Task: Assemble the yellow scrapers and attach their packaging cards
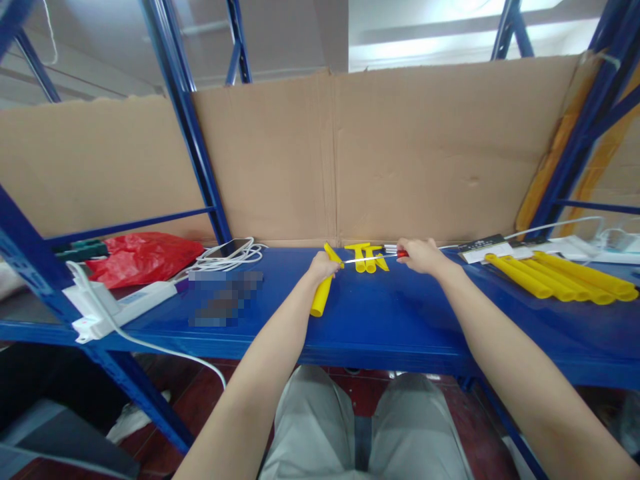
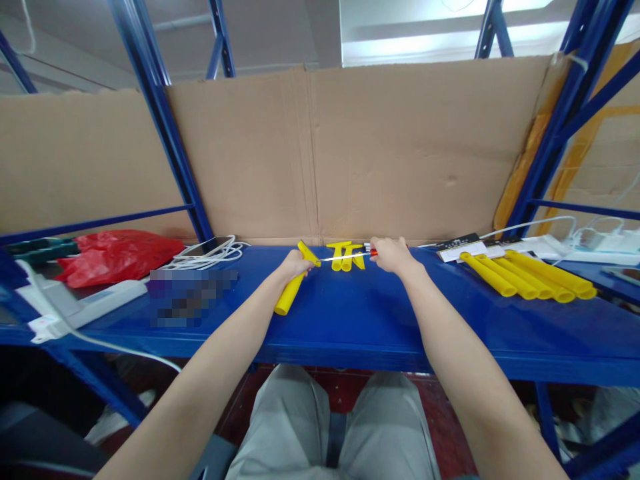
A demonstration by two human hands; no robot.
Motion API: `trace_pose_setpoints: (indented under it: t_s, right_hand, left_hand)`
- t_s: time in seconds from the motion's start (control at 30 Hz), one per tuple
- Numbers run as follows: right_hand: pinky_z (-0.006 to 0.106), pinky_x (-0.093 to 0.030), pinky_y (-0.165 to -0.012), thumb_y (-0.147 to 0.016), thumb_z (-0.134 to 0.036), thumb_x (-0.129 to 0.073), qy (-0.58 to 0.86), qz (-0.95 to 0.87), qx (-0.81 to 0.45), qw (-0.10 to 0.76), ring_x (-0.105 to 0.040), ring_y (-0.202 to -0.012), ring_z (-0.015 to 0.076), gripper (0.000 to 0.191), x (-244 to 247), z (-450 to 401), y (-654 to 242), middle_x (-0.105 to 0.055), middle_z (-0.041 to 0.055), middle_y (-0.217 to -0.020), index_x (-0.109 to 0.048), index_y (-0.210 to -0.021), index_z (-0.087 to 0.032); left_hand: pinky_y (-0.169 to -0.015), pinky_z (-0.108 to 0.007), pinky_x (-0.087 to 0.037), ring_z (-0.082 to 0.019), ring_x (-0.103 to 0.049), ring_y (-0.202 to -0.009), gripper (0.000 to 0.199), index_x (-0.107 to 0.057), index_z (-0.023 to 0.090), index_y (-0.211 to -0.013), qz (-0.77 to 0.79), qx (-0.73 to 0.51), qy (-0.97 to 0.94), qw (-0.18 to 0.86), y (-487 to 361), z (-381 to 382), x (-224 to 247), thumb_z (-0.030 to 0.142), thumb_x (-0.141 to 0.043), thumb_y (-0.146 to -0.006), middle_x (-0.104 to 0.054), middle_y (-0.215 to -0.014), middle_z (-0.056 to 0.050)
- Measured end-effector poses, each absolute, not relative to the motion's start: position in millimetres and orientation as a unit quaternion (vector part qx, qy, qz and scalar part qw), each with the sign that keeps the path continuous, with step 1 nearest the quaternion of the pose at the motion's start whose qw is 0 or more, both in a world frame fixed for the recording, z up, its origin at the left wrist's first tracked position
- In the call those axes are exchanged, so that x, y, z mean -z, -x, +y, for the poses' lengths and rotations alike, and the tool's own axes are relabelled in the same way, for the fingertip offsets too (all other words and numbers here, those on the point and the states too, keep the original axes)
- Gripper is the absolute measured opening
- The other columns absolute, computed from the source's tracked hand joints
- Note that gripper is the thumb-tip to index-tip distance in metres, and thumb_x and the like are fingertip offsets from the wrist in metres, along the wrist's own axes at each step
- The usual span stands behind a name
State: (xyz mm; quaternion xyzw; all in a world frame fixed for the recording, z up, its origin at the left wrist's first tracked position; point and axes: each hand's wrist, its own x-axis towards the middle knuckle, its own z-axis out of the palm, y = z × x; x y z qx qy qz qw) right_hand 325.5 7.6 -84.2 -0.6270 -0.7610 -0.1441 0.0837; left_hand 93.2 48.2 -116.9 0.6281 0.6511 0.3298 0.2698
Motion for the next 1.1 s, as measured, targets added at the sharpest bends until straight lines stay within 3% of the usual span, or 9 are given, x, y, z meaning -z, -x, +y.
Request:
trace_pose_setpoints:
  t_s: [0.23,0.5,0.67,0.77,0.93,1.1]
  right_hand:
    - [0.029,-0.040,-0.069,-0.083,-0.026,-0.054,0.587,-0.797,0.108,0.096,-0.063,-0.090,0.0228,0.016,82,5,-328,-0.071,0.0088,-0.097,-0.065,-0.093,-0.020]
    - [0.026,-0.039,-0.062,-0.083,-0.029,-0.053,0.563,-0.816,0.053,0.121,-0.062,-0.076,0.0188,0.016,85,12,-327,-0.070,0.0089,-0.087,-0.065,-0.086,-0.018]
    - [0.024,-0.035,-0.056,-0.073,-0.029,-0.065,0.570,-0.809,0.073,0.126,-0.059,-0.070,0.0172,0.021,85,10,-326,-0.068,0.0073,-0.086,-0.059,-0.090,-0.019]
    - [0.024,-0.032,-0.054,-0.076,-0.025,-0.060,0.572,-0.804,0.099,0.127,-0.057,-0.067,0.0161,0.014,84,8,-324,-0.067,0.0068,-0.083,-0.057,-0.088,-0.019]
    - [0.025,-0.033,-0.056,-0.077,-0.027,-0.061,0.564,-0.811,0.103,0.116,-0.060,-0.071,0.0176,0.008,83,6,-325,-0.069,0.0064,-0.082,-0.061,-0.079,-0.019]
    - [0.026,-0.037,-0.061,-0.083,-0.029,-0.054,0.564,-0.815,0.058,0.115,-0.063,-0.076,0.0184,0.016,82,7,-326,-0.071,0.0068,-0.089,-0.066,-0.085,-0.020]
  left_hand:
    - [-0.050,-0.019,-0.044,-0.012,-0.059,-0.052,0.004,-0.062,0.007,-0.068,0.655,-0.312,-0.647,0.234,-85,45,111,0.007,-0.060,-0.072,-0.065,-0.061,-0.007]
    - [-0.052,-0.020,-0.046,-0.016,-0.065,-0.062,0.005,-0.063,0.006,-0.071,0.664,-0.288,-0.661,0.198,-80,44,109,0.008,-0.059,-0.072,-0.069,-0.072,-0.013]
    - [-0.056,-0.021,-0.048,-0.018,-0.066,-0.066,0.008,-0.065,0.005,-0.076,0.669,-0.264,-0.673,0.176,-80,39,106,0.008,-0.058,-0.073,-0.070,-0.076,-0.014]
    - [-0.058,-0.021,-0.048,-0.018,-0.066,-0.068,0.011,-0.066,0.004,-0.079,0.667,-0.258,-0.678,0.171,-80,38,105,0.008,-0.057,-0.074,-0.070,-0.079,-0.015]
    - [-0.058,-0.022,-0.048,-0.019,-0.066,-0.068,0.011,-0.066,0.003,-0.079,0.661,-0.258,-0.683,0.175,-79,41,107,0.008,-0.057,-0.074,-0.070,-0.079,-0.017]
    - [-0.055,-0.022,-0.048,-0.020,-0.067,-0.068,0.010,-0.065,0.003,-0.077,0.663,-0.264,-0.676,0.185,-79,40,107,0.006,-0.056,-0.074,-0.070,-0.080,-0.017]
